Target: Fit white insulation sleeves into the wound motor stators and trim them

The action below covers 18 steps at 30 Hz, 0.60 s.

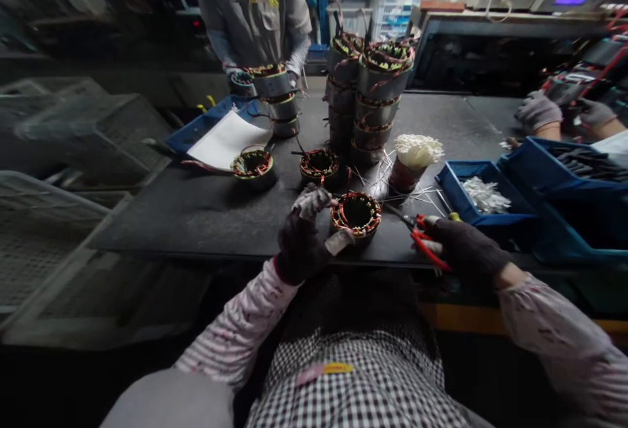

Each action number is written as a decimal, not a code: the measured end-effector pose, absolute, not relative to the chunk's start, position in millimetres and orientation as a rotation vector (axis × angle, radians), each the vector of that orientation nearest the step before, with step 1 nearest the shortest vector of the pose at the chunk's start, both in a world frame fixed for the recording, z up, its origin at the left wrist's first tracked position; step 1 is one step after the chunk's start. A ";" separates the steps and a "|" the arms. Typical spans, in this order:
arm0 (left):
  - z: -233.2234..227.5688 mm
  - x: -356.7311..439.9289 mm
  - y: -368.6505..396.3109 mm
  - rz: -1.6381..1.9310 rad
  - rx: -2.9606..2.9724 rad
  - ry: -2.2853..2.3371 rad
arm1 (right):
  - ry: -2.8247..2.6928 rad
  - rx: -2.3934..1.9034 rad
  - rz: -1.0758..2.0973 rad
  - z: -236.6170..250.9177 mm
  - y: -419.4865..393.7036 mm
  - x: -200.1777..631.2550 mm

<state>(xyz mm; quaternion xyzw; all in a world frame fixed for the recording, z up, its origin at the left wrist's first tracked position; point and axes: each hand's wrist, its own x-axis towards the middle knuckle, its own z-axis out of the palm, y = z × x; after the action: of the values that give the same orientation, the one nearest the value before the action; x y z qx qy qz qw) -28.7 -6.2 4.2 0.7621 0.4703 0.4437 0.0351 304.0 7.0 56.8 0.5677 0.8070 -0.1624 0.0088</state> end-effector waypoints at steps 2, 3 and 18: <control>26.9 -16.7 -2.8 1.161 2.463 1.398 | 2.376 1.891 -0.347 45.7 22.1 298.6; 33.9 -8.2 -0.6 0.985 2.558 1.366 | 2.348 1.900 -0.266 40.3 28.7 292.7; 46.3 -54.3 22.5 1.087 1.360 1.156 | 2.737 2.087 -0.223 -11.2 37.1 275.9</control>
<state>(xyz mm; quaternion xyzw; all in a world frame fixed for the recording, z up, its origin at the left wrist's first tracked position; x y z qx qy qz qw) -54.3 22.5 46.3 0.5629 0.4783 0.4499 0.5020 275.9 37.1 -11.2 0.5980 0.7842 -0.0640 -0.1529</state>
